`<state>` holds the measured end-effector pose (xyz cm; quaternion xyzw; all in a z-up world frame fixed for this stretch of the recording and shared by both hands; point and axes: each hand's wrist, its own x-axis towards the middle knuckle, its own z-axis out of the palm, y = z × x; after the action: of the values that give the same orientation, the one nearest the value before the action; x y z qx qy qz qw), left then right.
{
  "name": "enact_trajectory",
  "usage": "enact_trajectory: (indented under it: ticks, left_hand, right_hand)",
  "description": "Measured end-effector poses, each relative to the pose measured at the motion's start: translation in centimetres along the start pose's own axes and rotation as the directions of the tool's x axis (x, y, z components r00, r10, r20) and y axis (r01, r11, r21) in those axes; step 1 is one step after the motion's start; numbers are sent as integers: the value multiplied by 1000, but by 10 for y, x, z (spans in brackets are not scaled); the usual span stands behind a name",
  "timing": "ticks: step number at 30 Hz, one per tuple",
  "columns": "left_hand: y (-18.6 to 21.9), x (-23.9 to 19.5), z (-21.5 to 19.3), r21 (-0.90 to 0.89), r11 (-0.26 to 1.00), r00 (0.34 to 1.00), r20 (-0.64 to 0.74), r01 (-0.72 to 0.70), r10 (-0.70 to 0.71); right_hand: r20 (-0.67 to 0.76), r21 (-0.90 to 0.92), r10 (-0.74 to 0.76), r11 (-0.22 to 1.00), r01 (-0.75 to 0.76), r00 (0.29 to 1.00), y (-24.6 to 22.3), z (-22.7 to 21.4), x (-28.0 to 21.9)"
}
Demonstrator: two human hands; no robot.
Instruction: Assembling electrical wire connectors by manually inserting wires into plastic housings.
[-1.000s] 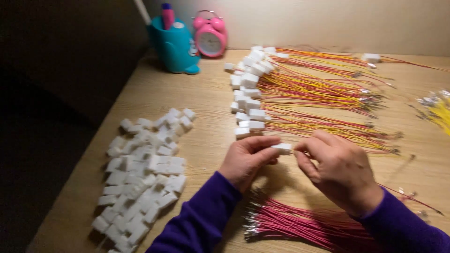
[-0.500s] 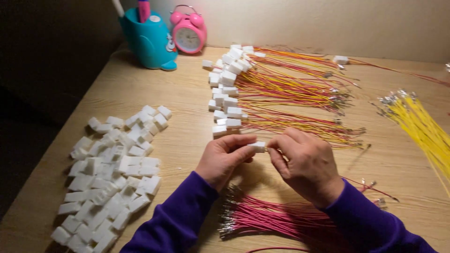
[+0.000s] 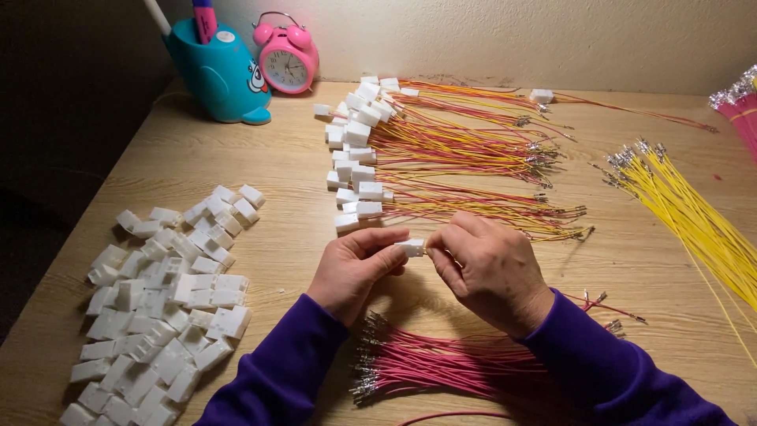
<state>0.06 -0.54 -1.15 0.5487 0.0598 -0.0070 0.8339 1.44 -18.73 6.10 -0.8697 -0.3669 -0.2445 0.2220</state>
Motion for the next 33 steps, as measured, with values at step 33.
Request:
enact_trajectory:
  ticks: [33]
  left_hand:
    - [1, -1, 1, 4, 999, 999, -9, -47, 47]
  right_hand:
    - [0, 10, -22, 1000, 22, 1000, 8, 11, -1]
